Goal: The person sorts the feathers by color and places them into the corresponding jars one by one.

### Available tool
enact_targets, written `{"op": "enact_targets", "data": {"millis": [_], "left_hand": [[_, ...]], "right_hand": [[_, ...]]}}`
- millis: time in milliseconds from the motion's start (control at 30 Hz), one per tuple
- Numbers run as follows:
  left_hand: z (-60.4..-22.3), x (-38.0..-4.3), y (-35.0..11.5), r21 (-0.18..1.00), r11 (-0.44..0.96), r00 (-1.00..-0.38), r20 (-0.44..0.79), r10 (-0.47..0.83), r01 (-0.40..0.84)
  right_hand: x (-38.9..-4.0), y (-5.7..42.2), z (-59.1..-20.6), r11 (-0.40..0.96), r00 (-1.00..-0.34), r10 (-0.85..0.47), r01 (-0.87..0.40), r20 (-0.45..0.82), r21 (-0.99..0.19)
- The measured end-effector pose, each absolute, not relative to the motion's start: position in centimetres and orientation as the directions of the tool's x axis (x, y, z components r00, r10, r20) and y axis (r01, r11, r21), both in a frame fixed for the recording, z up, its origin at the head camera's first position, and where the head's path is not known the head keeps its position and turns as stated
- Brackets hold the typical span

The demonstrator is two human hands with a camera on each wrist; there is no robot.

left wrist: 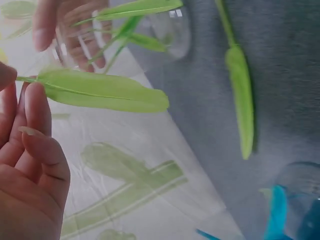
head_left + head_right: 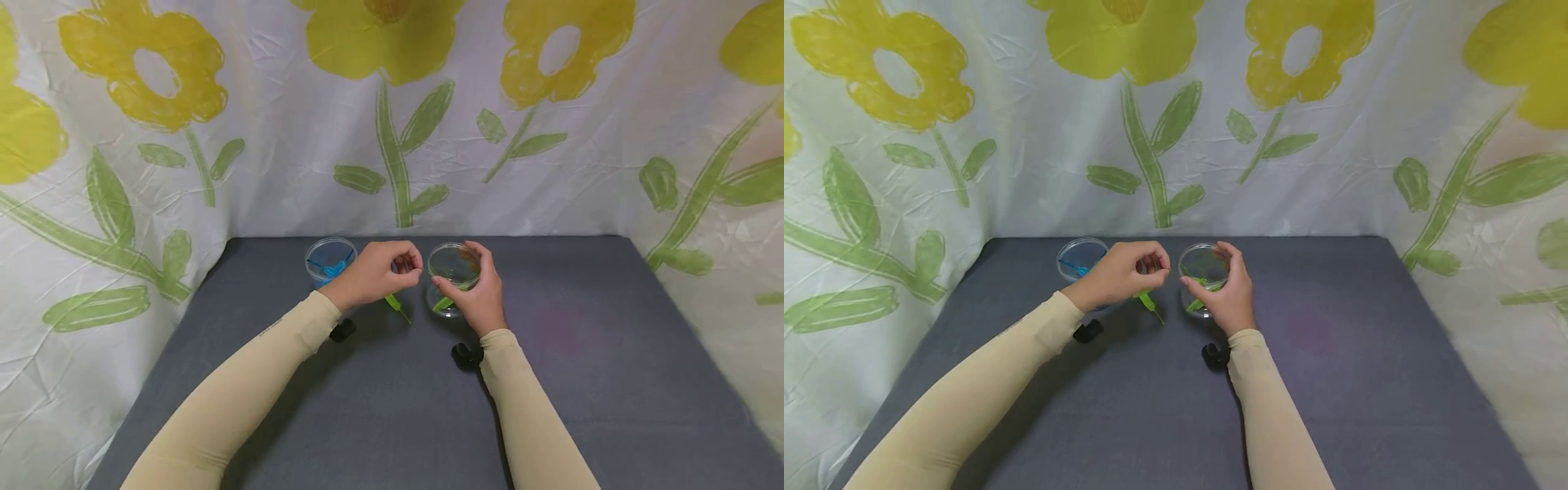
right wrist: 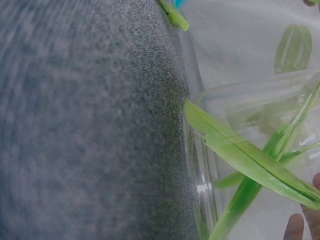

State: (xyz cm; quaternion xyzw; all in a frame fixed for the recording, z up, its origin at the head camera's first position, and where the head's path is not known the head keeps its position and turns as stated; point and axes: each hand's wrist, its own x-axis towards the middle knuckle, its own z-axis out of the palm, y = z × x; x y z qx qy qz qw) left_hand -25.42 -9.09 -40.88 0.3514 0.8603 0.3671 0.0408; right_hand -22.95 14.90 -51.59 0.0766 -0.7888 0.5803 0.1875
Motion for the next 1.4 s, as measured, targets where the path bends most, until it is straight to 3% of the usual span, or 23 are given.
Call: {"op": "enact_targets", "data": {"millis": [233, 700, 1400], "left_hand": [[-39.1, -25.5, -7.7, 0.712, 0.454, -0.781, 0.214, 0.586, 0.535], [-35.7, -25.4, -3.8, 0.686, 0.368, -0.744, 0.39, 0.543, 0.628], [-38.2, -26.0, -2.7, 0.708, 0.409, -0.758, 0.274, 0.592, 0.575]], "right_hand": [[-23.0, 14.8, -52.0, 0.298, -0.914, 0.094, -0.352, 0.394, -0.887], [-23.3, 14.6, -51.7, 0.303, -0.917, 0.094, -0.346, 0.389, -0.888], [-23.4, 15.0, -51.8, 0.325, -0.917, 0.1, -0.337, 0.386, -0.884]]}}
